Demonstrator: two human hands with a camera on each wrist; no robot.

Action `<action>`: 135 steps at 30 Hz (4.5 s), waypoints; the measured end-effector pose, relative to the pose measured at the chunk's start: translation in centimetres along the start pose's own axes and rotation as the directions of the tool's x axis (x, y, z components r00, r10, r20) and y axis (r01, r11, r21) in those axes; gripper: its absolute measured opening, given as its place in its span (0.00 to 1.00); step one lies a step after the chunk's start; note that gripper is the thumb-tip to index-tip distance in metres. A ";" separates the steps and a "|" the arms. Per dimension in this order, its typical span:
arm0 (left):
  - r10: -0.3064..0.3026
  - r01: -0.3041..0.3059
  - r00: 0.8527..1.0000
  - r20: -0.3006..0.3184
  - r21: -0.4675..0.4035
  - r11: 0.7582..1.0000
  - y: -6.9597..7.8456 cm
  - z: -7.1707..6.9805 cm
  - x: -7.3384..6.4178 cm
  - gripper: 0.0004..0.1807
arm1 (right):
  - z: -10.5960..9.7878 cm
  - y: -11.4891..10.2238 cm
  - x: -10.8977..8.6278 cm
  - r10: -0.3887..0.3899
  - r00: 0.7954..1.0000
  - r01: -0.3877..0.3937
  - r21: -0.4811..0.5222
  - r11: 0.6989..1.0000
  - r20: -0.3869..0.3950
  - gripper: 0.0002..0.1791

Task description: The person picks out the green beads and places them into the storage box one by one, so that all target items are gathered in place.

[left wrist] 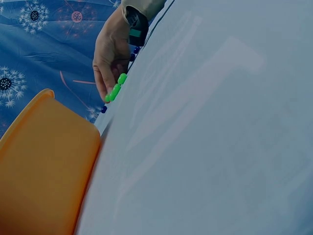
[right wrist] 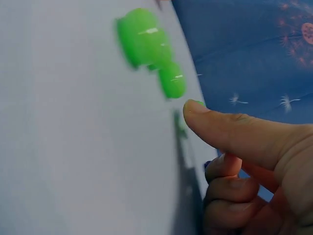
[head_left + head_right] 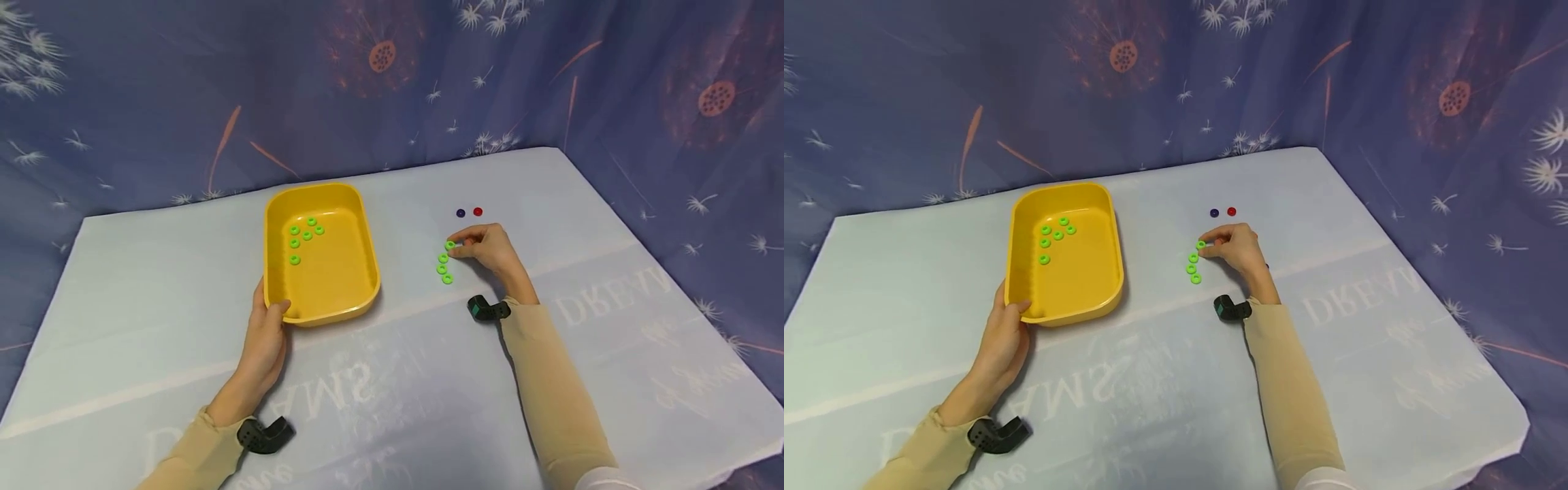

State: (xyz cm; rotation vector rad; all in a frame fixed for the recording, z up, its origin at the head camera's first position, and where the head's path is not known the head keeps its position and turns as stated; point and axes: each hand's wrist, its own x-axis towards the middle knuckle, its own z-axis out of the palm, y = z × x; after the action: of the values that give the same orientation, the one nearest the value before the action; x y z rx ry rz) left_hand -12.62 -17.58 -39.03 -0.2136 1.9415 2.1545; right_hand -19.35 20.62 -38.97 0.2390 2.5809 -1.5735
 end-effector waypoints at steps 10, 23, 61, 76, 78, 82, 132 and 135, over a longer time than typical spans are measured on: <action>0.047 -0.049 0.998 0.030 0.050 0.998 -0.7 -0.1 -0.7 0.38 | -0.1 -1.8 -1.2 -0.030 1.000 0.030 0.092 0.995 0.007 0.21; 0.091 -0.091 0.996 -0.001 0.042 0.995 -0.2 -0.4 -1.0 0.38 | 5.9 -13.3 1.3 -0.179 0.976 0.178 0.017 0.984 0.127 0.16; 0.094 -0.092 0.995 -0.034 0.064 0.994 -0.5 -0.5 -0.5 0.37 | 20.3 -17.4 3.7 -0.031 0.953 0.191 -0.520 0.833 0.300 0.05; 0.085 -0.084 0.996 -0.021 0.061 0.995 -0.5 -0.6 -0.4 0.38 | 20.4 -16.9 3.7 -0.036 0.955 0.192 -0.519 0.833 0.296 0.05; 0.089 -0.087 0.996 -0.018 0.061 0.994 -0.5 -0.5 -0.3 0.38 | 20.3 -16.9 3.7 -0.040 0.953 0.197 -0.516 0.834 0.299 0.06; 0.096 -0.096 0.995 -0.012 0.049 0.994 -0.4 -0.4 -0.3 0.37 | 20.1 -17.0 3.7 -0.040 0.954 0.193 -0.510 0.838 0.295 0.06; 0.009 -0.008 1.000 -0.011 0.046 0.999 0.0 0.3 -0.9 0.38 | 3.8 -9.4 0.1 -0.112 0.991 0.121 -0.126 0.985 0.075 0.07; 0.003 -0.002 1.000 -0.013 0.053 0.999 -0.1 0.3 -1.0 0.38 | 3.2 -8.3 -0.4 -0.108 0.992 0.115 -0.128 0.985 0.067 0.07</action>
State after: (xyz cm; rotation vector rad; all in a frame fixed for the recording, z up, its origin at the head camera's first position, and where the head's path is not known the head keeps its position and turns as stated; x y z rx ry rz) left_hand -11.66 -17.37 -38.82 -0.2163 2.0038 2.1058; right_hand -20.55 13.97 -33.12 0.0355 2.6799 -1.4122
